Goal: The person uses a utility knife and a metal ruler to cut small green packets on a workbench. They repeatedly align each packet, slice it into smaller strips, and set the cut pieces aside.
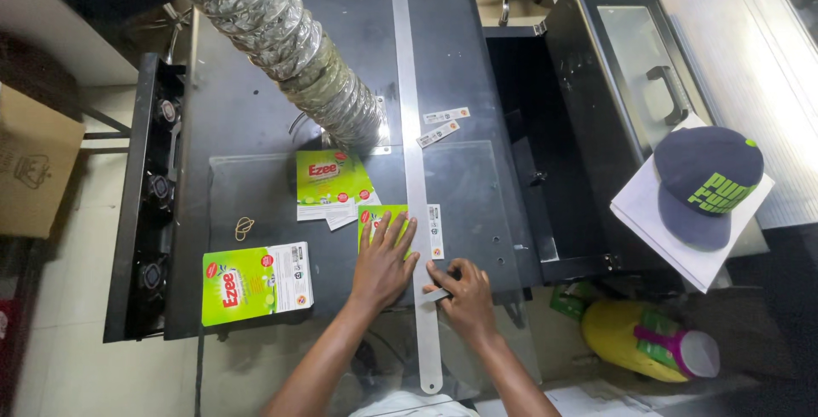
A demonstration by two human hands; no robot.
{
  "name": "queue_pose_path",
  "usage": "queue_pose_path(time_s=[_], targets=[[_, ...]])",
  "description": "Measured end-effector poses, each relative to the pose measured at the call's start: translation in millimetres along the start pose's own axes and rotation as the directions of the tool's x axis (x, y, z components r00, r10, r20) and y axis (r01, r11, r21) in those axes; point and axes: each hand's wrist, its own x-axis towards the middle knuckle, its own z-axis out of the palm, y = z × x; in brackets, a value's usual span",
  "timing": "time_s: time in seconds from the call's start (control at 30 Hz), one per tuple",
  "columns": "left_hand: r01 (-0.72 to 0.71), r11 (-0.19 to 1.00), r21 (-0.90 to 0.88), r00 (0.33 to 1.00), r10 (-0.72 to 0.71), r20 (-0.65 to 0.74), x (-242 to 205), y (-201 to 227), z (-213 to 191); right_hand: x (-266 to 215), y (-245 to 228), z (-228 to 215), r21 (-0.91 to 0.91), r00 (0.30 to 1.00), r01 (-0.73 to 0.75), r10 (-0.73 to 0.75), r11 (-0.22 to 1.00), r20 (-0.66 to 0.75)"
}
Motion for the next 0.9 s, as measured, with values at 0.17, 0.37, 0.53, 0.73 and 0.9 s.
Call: queue_pose_path(time_s=[0.17,0.37,0.53,0.73,0.9], targets=[[-0.006,1.0,-0.004,1.0,0.006,-0.025,0.0,-0.1,0.7,0.4,1.1,0.0,0.014,1.0,-0.007,0.007,1.0,0.002],[-0.006,1.0,0.002,0.999,0.006,-0.038,3.1,0.3,0.1,3.7,0.5,-1.1,0.012,1.0,0.006,-0.006,1.0,-0.028],[-0.003,1.0,0.001,0.999,0.003,-0.039,0.5,-0.5,1.4,1.5,0.7,0.8,0.011,0.999,0.009,-0.009,1.0,-0.04],[-0.013,1.0,0.011,0.999,0.014,-0.031,0.9,-0.5,0.4,2.8,-0.6,-2.2,-0.004,1.0,0.01,-0.01,1.0,0.016],[-0.012,0.999,0.043,0.999,0.013,-0.029,0.7,-1.3,4.0,3.1,-2.3,-3.9,-0.001,1.0,0.002,-0.002,1.0,0.017]])
